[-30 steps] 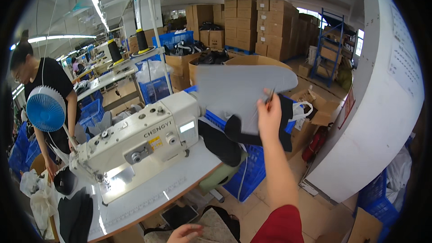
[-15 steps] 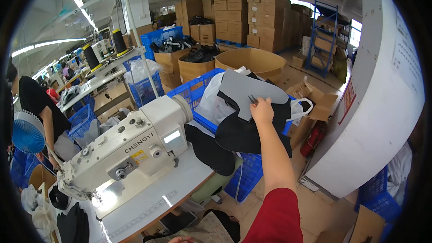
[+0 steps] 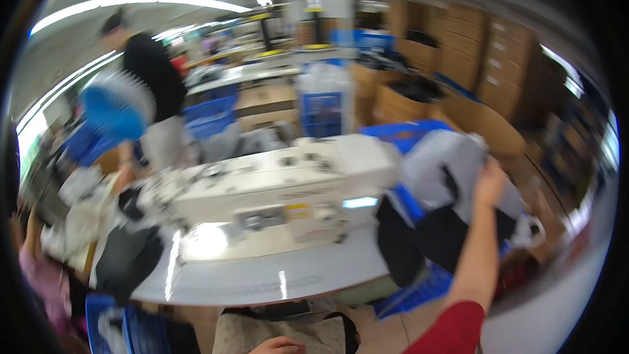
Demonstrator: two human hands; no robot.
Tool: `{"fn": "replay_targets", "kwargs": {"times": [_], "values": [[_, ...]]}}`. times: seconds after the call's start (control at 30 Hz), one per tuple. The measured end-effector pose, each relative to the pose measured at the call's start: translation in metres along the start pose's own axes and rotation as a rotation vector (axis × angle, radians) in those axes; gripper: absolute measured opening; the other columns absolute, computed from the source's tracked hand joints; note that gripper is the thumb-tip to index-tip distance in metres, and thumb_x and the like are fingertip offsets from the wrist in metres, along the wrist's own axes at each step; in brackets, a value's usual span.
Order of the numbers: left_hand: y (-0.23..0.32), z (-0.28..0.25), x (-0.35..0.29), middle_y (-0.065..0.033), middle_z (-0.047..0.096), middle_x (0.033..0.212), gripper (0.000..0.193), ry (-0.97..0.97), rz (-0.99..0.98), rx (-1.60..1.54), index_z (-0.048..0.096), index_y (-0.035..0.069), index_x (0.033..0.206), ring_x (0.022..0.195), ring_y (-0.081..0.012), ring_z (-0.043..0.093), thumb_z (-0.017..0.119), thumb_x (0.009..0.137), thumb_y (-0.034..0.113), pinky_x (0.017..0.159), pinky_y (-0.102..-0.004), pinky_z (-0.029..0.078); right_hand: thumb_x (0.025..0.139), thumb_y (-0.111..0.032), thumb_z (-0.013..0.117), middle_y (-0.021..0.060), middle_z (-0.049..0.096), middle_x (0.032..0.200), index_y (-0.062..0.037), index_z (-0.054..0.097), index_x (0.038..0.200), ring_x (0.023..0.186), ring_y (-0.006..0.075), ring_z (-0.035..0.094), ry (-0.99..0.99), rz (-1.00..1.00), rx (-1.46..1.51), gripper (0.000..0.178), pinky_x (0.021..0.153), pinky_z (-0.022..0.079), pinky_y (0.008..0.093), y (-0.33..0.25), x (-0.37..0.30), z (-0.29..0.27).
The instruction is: The person trims threads on a shoe component using thread snips, presses buttons on the sewing machine control panel, and sews shoe pieces together using the sewing machine.
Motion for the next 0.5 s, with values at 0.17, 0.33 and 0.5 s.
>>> {"fn": "replay_targets", "kwargs": {"times": [0.17,0.33,0.5], "values": [[-0.027,-0.001,0.027,-0.0103,0.063,0.112,0.031,-0.145,0.056,0.07,0.063,0.001,0.114,0.103,-0.0214,0.059,0.061,0.089,0.019,0.088,-0.0346,0.046,0.087,-0.024,0.063,0.0182,0.064,0.094,-0.0202,0.062,0.113,0.089,0.0375,0.061,-0.044,-0.052,-0.337,0.027,0.076,0.049,0.0464,0.111,0.031,0.037],[-0.039,-0.001,0.021,-0.0107,0.064,0.108,0.032,-0.067,0.03,-0.026,0.063,-0.001,0.113,0.098,-0.0198,0.06,0.062,0.088,0.02,0.085,-0.0325,0.048,0.092,-0.046,0.044,0.0176,0.068,0.102,-0.0095,0.06,0.113,0.097,0.0376,0.065,-0.328,0.067,-0.365,0.044,0.083,0.05,0.0492,0.033,0.006,0.04],[-0.035,0.003,0.028,-0.0087,0.065,0.103,0.03,-0.147,0.098,-0.009,0.064,-0.001,0.109,0.093,-0.0173,0.06,0.063,0.087,0.019,0.079,-0.0304,0.049,0.094,-0.045,0.044,0.0185,0.066,0.108,-0.0119,0.055,0.117,0.099,0.0392,0.063,-0.288,0.043,-0.387,0.042,0.084,0.049,0.0495,0.046,0.009,0.025]]}}
Point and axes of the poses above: each hand's wrist, its own x-axis towards the middle knuckle, its own z-axis out of the palm, y = z × x, the point moved 3 cm from there along x, towards the middle knuckle
